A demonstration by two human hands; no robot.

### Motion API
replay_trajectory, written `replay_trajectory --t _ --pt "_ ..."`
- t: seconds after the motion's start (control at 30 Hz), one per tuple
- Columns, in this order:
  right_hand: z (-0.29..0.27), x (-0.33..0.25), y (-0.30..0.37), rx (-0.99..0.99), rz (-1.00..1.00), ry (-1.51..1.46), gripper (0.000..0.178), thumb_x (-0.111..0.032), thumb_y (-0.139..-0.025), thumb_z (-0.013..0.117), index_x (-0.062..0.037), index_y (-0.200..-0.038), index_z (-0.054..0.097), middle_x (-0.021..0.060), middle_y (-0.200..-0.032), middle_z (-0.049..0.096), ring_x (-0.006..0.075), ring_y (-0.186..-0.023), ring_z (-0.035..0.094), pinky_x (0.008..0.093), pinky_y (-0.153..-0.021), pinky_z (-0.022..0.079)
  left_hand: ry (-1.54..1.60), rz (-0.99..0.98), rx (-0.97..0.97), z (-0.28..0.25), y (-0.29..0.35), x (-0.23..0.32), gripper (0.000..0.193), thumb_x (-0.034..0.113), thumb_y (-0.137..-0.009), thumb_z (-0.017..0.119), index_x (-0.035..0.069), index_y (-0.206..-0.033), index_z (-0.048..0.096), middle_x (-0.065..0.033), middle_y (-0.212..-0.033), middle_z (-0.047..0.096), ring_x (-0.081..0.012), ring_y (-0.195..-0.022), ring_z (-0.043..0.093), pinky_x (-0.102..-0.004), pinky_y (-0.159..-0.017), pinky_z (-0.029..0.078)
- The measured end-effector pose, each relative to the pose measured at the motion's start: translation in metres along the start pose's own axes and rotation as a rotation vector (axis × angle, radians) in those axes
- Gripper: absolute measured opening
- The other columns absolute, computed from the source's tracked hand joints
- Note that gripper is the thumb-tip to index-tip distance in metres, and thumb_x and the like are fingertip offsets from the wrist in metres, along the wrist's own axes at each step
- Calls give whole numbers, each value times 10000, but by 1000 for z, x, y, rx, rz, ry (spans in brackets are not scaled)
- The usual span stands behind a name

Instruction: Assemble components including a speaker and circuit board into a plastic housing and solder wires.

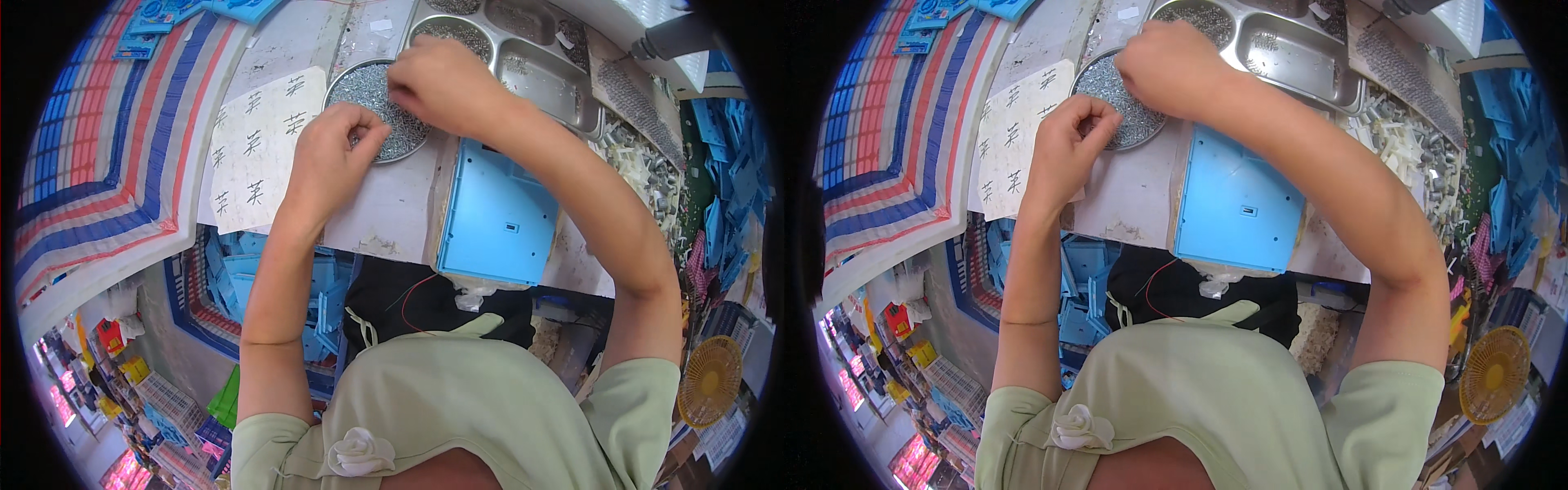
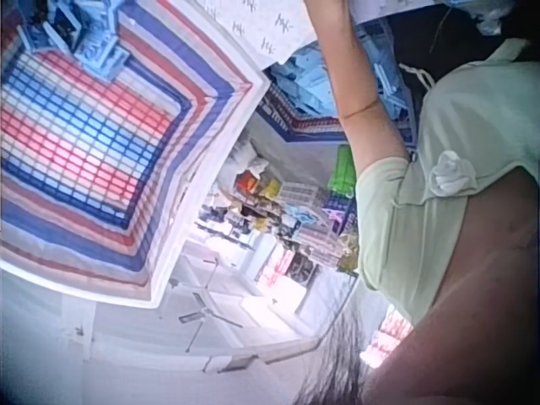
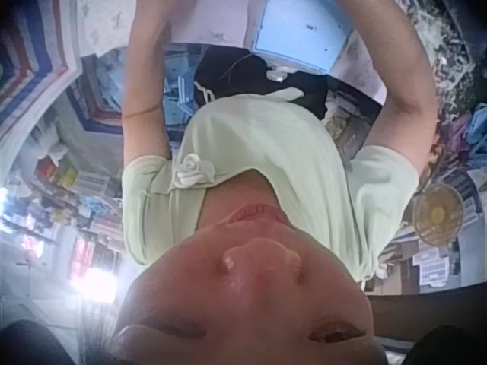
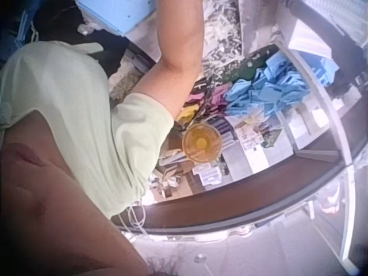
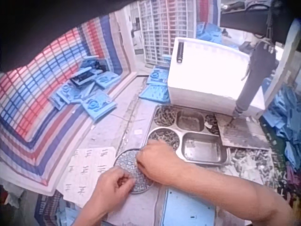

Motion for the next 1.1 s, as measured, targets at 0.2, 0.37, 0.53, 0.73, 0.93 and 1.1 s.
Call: replay_trajectory --t 0.2,0.37,0.53,0.73,0.93,1.1 --pt "-81 39 114 200 485 -747 178 -170 -975 657 -6 -957 724 52 -847 697 156 -782 639 324 -708 507 262 10 -78 20 30 32 37 24 -899 671 -8 -910 683 -24 -833 630 -87 -738 518 -241 -679 415" --pt "-78 43 210 335 807 -1656 180 -147 -1016 643 18 -1049 706 35 -898 684 105 -779 614 253 -687 501 391 -54 -89 36 41 31 62 8 -923 655 -21 -961 696 -17 -885 653 -72 -762 530 -223 -705 421" --pt "-71 41 232 432 859 -1640 156 -87 -967 697 27 -1071 719 62 -900 706 108 -747 615 255 -667 506 565 -174 -16 44 43 28 87 2 -954 638 -29 -1001 704 -26 -921 665 -69 -807 568 -209 -731 433" --pt "-73 43 208 276 858 -882 135 -63 -899 761 21 -1004 760 58 -876 745 102 -776 647 252 -705 520 364 -103 27 43 43 19 75 40 -905 706 -13 -958 705 -3 -736 580 -74 -644 447 -247 -598 380" --pt "-64 48 195 200 797 -740 102 -85 -917 763 12 -948 751 19 -851 724 68 -750 617 224 -691 486 336 -22 41 44 48 16 69 63 -928 691 -1 -912 673 -18 -738 553 -92 -617 427 -261 -571 357" --pt "-61 51 195 180 743 -627 117 -92 -908 763 11 -963 763 56 -855 737 108 -786 662 261 -720 524 363 -60 40 48 47 15 68 66 -927 689 -1 -925 682 -20 -744 566 -92 -612 426 -263 -568 358"
Point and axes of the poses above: each hand's wrist, its own y-axis away from the middle knuckle, its own z-axis out of the palm, x = y × z, the point moved 5 cm from there along -y, towards the middle knuckle
